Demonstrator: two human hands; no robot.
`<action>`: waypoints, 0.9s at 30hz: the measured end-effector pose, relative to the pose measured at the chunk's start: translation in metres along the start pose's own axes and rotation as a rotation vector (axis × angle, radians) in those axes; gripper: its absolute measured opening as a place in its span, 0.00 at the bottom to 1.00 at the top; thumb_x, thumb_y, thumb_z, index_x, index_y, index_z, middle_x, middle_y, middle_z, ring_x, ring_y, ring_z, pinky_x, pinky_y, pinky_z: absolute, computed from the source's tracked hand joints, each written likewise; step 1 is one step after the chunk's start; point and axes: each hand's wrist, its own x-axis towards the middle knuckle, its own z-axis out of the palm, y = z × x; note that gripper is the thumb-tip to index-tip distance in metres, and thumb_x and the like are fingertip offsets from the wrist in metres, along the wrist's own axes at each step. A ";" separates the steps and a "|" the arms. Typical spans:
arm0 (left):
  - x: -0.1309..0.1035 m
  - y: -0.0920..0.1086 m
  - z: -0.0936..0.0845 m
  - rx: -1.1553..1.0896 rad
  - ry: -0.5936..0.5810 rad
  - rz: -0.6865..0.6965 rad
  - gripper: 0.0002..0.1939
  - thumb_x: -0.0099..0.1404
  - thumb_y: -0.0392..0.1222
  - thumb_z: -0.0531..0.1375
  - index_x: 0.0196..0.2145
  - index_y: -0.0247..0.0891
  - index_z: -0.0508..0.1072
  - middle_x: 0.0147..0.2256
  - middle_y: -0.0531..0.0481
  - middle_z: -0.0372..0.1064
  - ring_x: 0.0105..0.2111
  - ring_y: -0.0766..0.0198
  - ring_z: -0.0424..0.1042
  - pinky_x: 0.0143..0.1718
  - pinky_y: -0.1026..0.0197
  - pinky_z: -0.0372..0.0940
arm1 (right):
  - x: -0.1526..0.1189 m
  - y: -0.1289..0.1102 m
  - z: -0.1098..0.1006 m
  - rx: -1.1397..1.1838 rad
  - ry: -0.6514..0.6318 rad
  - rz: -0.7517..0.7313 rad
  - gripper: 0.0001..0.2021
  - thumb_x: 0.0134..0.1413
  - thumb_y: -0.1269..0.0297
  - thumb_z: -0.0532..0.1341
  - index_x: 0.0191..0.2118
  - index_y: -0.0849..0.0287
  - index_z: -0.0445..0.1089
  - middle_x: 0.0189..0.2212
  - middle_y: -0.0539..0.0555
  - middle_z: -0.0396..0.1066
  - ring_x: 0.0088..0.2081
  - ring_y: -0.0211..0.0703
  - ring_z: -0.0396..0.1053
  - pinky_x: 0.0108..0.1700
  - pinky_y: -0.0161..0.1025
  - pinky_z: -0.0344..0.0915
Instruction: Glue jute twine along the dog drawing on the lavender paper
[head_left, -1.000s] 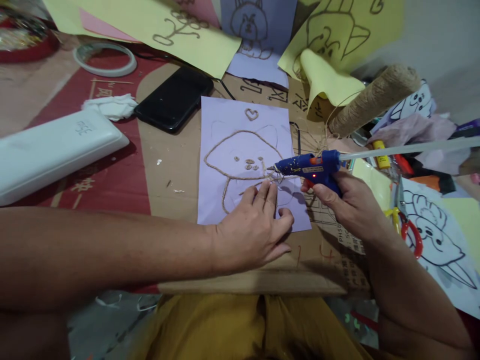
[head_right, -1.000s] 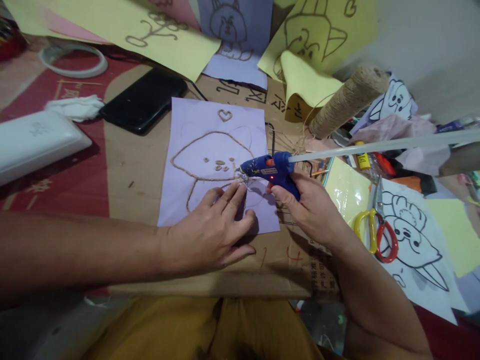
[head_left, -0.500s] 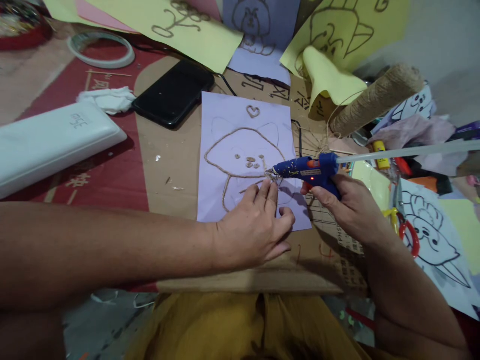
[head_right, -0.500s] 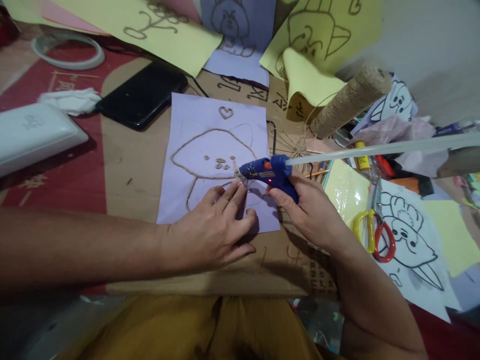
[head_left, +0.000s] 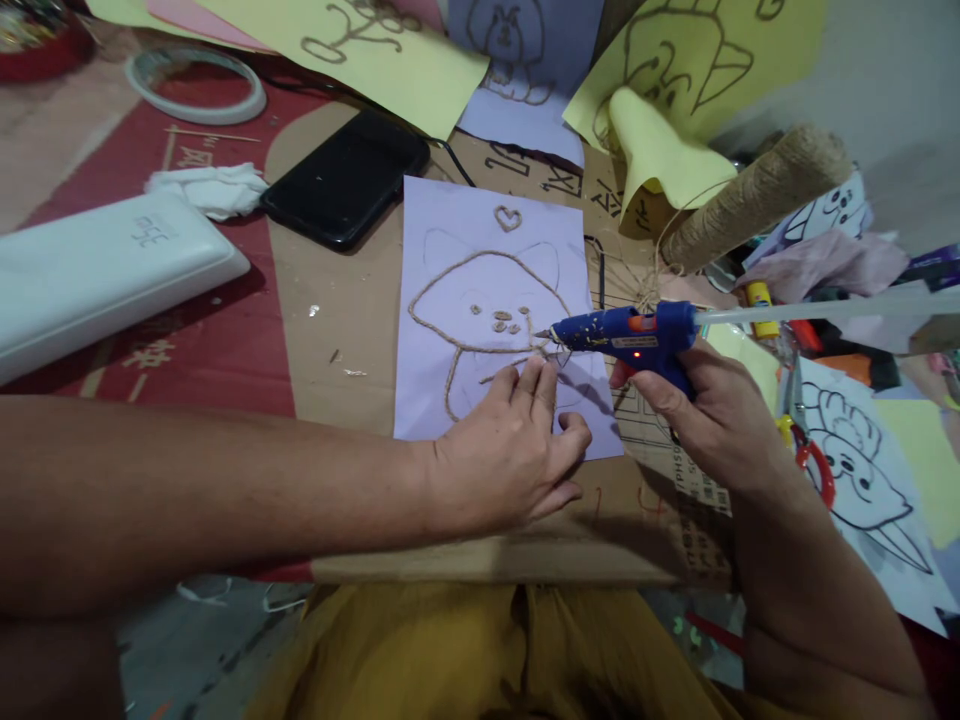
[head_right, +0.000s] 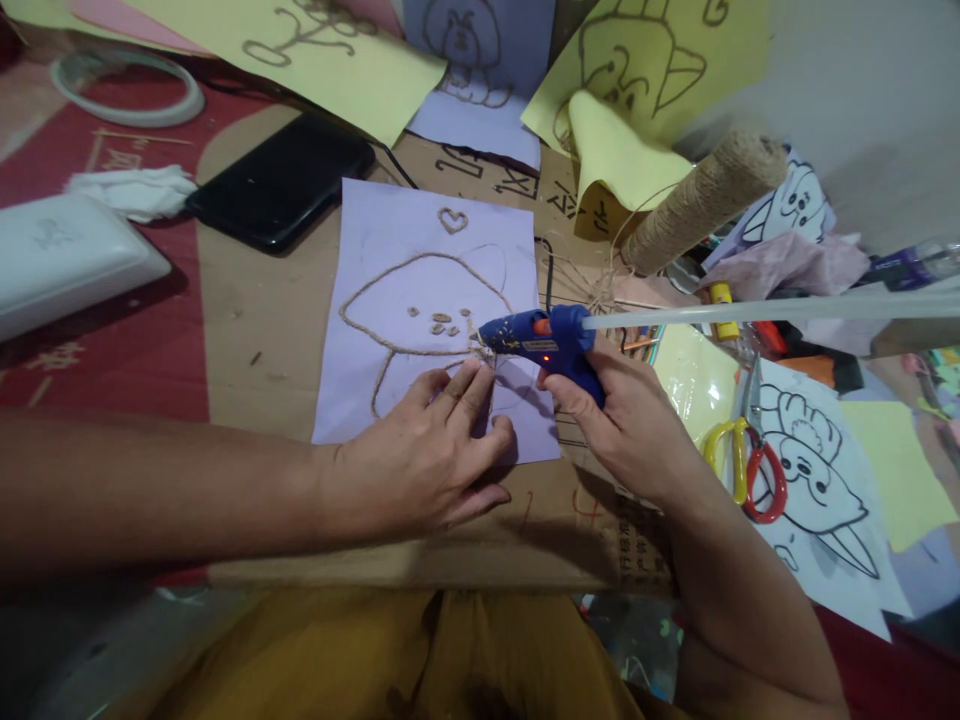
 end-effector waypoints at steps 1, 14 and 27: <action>0.000 0.000 0.000 0.000 -0.001 0.001 0.29 0.72 0.61 0.56 0.52 0.28 0.69 0.58 0.06 0.63 0.59 0.21 0.69 0.51 0.36 0.65 | 0.000 0.000 -0.001 -0.001 0.004 -0.005 0.15 0.68 0.51 0.59 0.47 0.56 0.76 0.43 0.58 0.80 0.46 0.54 0.77 0.52 0.50 0.73; 0.001 0.001 0.000 0.011 0.015 0.007 0.28 0.72 0.60 0.56 0.50 0.28 0.69 0.56 0.06 0.66 0.58 0.21 0.71 0.51 0.36 0.65 | 0.001 -0.006 0.003 -0.106 -0.043 -0.008 0.18 0.69 0.47 0.57 0.45 0.56 0.76 0.40 0.58 0.79 0.46 0.55 0.77 0.50 0.48 0.72; 0.001 0.000 -0.001 -0.016 -0.006 0.002 0.29 0.73 0.59 0.56 0.52 0.26 0.70 0.58 0.07 0.65 0.59 0.21 0.69 0.52 0.35 0.64 | 0.003 -0.006 -0.002 -0.037 0.005 -0.003 0.15 0.68 0.50 0.58 0.44 0.54 0.75 0.41 0.57 0.79 0.48 0.56 0.76 0.51 0.50 0.72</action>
